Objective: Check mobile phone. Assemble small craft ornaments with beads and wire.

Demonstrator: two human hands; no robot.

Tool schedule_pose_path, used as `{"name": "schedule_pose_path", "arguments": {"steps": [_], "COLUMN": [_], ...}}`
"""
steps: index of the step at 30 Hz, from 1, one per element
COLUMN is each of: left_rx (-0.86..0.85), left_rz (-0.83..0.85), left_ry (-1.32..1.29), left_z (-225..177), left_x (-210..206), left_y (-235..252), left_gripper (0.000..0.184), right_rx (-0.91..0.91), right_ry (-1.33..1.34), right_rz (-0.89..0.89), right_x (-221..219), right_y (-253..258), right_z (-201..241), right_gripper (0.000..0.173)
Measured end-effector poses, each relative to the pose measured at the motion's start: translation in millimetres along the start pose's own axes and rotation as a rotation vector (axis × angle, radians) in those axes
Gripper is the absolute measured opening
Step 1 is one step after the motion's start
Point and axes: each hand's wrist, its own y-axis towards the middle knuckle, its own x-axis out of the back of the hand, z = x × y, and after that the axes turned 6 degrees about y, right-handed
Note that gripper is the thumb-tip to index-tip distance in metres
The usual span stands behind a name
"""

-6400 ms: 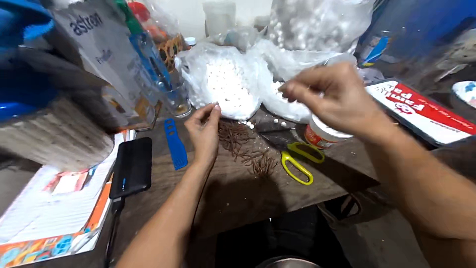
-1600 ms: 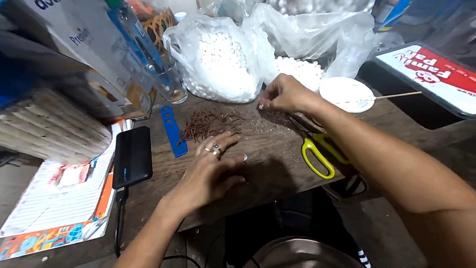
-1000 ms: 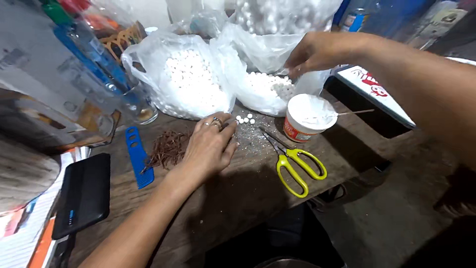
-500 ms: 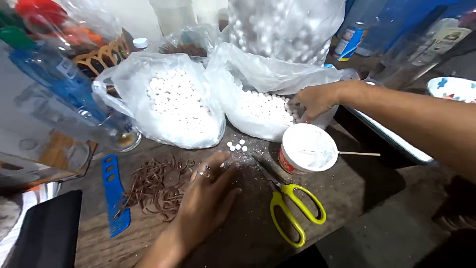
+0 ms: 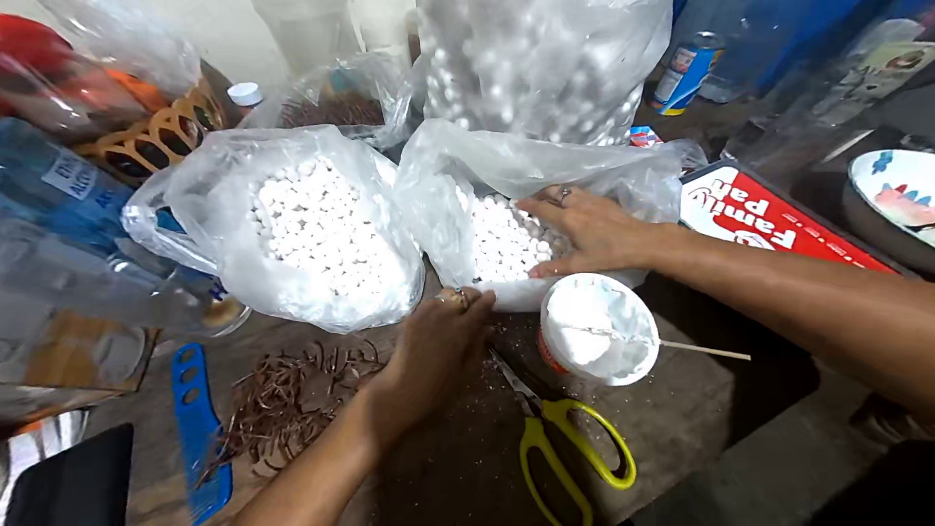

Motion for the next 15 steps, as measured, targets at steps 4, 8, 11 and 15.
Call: {"name": "schedule_pose_path", "arguments": {"steps": [4, 8, 11, 15], "left_rx": [0.024, 0.056, 0.089, 0.323], "left_rz": [-0.022, -0.005, -0.109, -0.297], "left_ry": [-0.009, -0.047, -0.041, 0.119], "left_z": [-1.0, -5.6, -4.3, 17.7], "left_x": [2.5, 3.1, 12.9, 53.2], "left_y": [-6.6, -8.2, -4.0, 39.9], "left_gripper": [0.028, 0.029, 0.028, 0.062], "right_rx": [-0.008, 0.026, 0.153, 0.228], "right_ry": [0.081, 0.111, 0.063, 0.055], "right_rz": [0.036, 0.003, -0.077, -0.103], "right_x": [-28.4, -43.8, -49.5, -52.1], "right_y": [15.8, 33.0, 36.5, 31.9], "right_z": [16.6, 20.8, 6.2, -1.7], "right_gripper": [0.101, 0.084, 0.062, 0.056]}}
